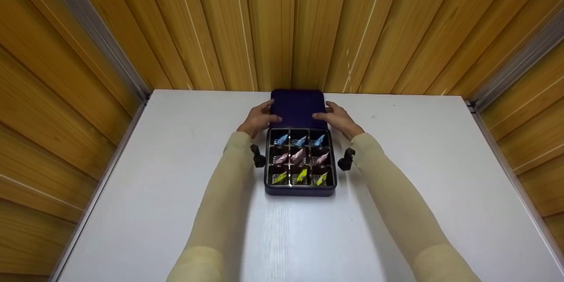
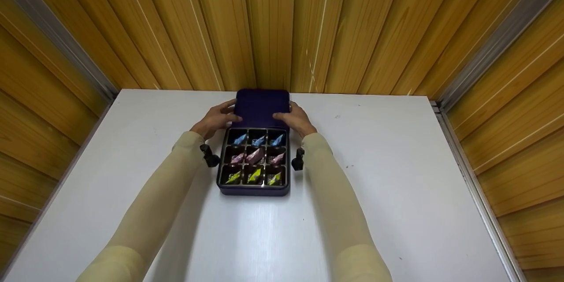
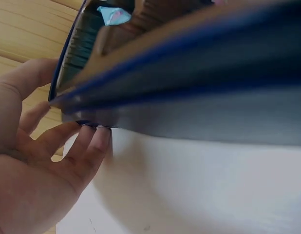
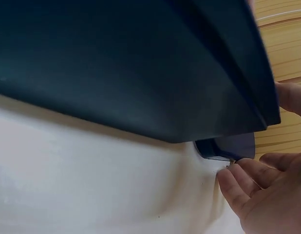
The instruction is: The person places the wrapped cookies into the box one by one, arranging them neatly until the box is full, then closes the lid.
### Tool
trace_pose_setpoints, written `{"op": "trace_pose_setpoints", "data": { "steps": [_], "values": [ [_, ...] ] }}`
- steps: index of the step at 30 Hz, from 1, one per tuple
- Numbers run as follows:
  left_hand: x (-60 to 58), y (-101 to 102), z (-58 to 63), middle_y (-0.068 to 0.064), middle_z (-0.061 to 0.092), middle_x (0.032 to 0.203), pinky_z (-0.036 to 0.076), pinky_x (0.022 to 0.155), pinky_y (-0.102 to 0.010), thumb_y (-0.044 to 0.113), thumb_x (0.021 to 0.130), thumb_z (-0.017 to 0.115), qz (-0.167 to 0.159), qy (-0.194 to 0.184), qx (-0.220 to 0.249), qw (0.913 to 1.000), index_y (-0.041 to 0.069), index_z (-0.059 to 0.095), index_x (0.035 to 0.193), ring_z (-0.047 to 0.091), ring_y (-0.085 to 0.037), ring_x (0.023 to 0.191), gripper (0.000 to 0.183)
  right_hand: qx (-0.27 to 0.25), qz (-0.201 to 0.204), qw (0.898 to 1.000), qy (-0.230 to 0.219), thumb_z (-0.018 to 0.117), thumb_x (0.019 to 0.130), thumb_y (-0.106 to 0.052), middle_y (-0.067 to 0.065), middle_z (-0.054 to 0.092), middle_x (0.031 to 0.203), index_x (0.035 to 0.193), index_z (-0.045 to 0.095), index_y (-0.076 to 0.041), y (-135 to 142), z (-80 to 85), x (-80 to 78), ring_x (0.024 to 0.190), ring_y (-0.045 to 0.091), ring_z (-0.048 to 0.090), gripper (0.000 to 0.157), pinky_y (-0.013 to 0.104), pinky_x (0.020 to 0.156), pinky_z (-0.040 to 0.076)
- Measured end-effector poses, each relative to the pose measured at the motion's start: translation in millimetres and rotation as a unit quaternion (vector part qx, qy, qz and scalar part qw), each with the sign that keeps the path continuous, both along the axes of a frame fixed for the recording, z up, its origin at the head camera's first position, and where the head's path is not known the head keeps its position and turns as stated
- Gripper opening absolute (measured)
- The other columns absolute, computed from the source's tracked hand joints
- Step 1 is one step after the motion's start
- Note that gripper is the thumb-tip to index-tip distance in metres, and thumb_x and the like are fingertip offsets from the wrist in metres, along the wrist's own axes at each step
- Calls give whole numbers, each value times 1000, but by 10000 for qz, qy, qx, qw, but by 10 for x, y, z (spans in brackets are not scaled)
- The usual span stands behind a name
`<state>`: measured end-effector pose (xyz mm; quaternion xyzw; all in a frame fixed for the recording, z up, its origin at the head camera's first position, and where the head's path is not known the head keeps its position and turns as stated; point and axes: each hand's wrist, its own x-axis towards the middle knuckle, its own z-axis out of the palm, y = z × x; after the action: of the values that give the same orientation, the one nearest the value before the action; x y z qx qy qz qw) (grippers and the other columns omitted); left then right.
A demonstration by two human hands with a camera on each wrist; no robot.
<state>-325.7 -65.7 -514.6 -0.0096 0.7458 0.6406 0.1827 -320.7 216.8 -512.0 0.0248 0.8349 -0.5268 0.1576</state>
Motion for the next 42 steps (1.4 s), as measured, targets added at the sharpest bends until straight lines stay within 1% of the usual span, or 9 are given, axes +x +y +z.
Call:
{"op": "trace_pose_setpoints", "data": {
  "steps": [4,9,16,20,24,32,38,40,42],
  "values": [
    [4,-21,-3,-15,34,170,40,118,-52,3,94,76,134,-66,207,9997,20,37,168,39,-33,152,85,-330,-140,9993,49,74,98,-33,23,36,166,170,16,-5,1,-10,0,152,36,35,97,49,124,30],
    [37,-37,37,-15,36,168,42,117,-55,-4,93,75,173,-83,443,9988,22,39,167,43,-35,149,86,-717,-316,9969,94,75,98,-26,22,34,166,170,18,-6,5,-25,3,147,36,42,94,49,117,41],
    [41,-37,34,-18,41,164,52,106,-48,-13,90,76,385,295,346,9982,18,47,163,58,-40,133,85,-476,-498,9961,557,78,96,-13,22,41,160,163,36,-1,-23,-19,-3,138,34,49,80,41,107,49],
    [26,-57,49,-19,41,163,50,110,-44,-12,88,79,384,410,252,9981,16,48,162,51,-38,141,84,-423,-621,9952,631,77,96,-7,22,44,157,160,41,0,-33,13,-24,131,32,53,74,37,100,52],
    [5,-94,77,-19,45,162,47,113,-42,-9,88,80,293,383,168,9987,15,49,161,45,-35,146,84,-440,-644,9950,630,78,95,-7,22,45,157,163,39,-2,-38,45,-46,132,32,52,78,36,103,50],
    [-8,-125,193,-16,49,159,47,111,-38,-4,88,80,122,520,13,9986,15,50,161,53,-30,139,80,-346,-501,9960,656,80,94,-16,24,41,160,165,37,-5,-30,130,-59,145,35,43,83,42,117,41],
    [9,-125,272,-17,50,157,55,102,-37,-3,88,82,84,672,-176,9975,12,51,160,59,-30,130,79,-5,-271,9957,881,80,94,-21,23,39,161,166,34,-6,-26,206,-42,147,35,39,87,46,120,35],
    [12,-130,299,-18,50,156,57,100,-38,-4,88,82,68,684,-210,9974,11,50,160,63,-31,126,80,64,-215,9951,966,80,95,-22,23,41,160,166,34,-6,-23,237,-34,145,35,40,87,46,119,36],
    [21,-139,332,-18,50,156,58,98,-38,-5,88,82,72,685,-240,9973,11,50,160,65,-32,123,80,19,-188,9951,974,81,95,-22,22,41,159,167,34,-7,-19,271,-22,139,36,46,87,47,114,43]
  ]
}}
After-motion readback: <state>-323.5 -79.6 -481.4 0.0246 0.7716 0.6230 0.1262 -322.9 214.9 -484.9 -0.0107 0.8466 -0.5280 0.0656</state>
